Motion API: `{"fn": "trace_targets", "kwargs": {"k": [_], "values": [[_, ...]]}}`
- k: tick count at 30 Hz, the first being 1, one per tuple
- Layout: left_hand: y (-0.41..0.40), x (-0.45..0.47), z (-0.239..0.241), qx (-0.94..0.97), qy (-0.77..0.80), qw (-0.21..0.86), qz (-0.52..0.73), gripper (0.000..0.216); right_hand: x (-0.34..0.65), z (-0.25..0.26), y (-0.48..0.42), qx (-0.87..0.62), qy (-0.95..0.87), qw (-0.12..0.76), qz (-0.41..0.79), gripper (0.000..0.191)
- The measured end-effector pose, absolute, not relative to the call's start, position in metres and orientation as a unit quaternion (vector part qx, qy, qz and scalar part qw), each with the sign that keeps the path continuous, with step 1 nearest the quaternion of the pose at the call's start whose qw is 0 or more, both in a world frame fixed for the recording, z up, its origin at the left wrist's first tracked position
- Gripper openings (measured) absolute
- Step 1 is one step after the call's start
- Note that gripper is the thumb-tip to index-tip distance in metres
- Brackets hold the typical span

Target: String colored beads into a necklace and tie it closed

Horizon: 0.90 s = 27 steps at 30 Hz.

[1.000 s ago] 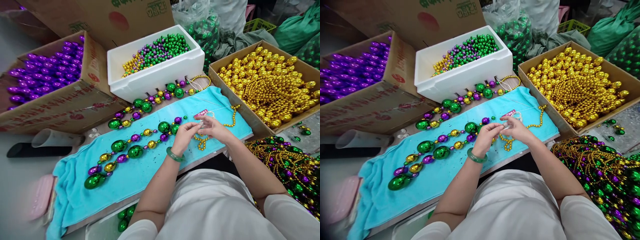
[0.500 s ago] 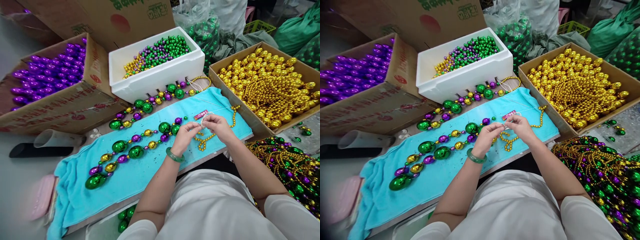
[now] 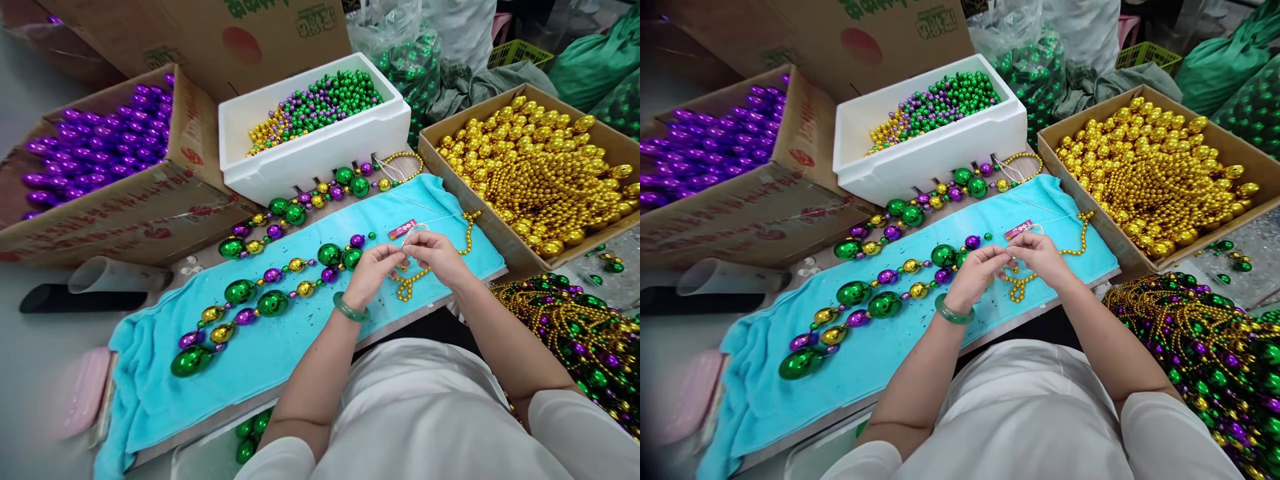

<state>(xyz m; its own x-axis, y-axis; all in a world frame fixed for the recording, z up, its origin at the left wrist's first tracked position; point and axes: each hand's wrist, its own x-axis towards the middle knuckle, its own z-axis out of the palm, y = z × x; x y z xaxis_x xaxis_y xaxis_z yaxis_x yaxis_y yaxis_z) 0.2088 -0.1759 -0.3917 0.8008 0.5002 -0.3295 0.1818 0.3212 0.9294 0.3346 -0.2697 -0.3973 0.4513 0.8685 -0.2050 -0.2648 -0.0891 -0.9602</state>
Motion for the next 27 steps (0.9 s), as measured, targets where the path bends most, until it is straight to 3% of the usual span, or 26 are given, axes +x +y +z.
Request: {"fn": "trace_targets", "kwargs": {"k": [9,17,23,27], "values": [[-0.171,0.209,-0.397,0.553,0.313,0.765,0.106,0.025,0.335,-0.388,-0.272,-0.561,-0.252,0.69,0.382,0.019],[-0.169,0.209,-0.4,0.493,0.312,0.803,0.125,0.019,0.344,-0.397,-0.272,-0.6,-0.231,0.696,0.318,0.02],[-0.173,0.213,-0.4,0.35,0.321,0.859,0.193,0.015,0.331,-0.427,-0.274,-0.704,-0.376,0.592,0.117,0.011],[-0.178,0.217,-0.407,0.474,0.362,0.763,0.25,0.017,0.313,-0.429,-0.278,-0.702,-0.522,0.483,0.039,0.015]]}}
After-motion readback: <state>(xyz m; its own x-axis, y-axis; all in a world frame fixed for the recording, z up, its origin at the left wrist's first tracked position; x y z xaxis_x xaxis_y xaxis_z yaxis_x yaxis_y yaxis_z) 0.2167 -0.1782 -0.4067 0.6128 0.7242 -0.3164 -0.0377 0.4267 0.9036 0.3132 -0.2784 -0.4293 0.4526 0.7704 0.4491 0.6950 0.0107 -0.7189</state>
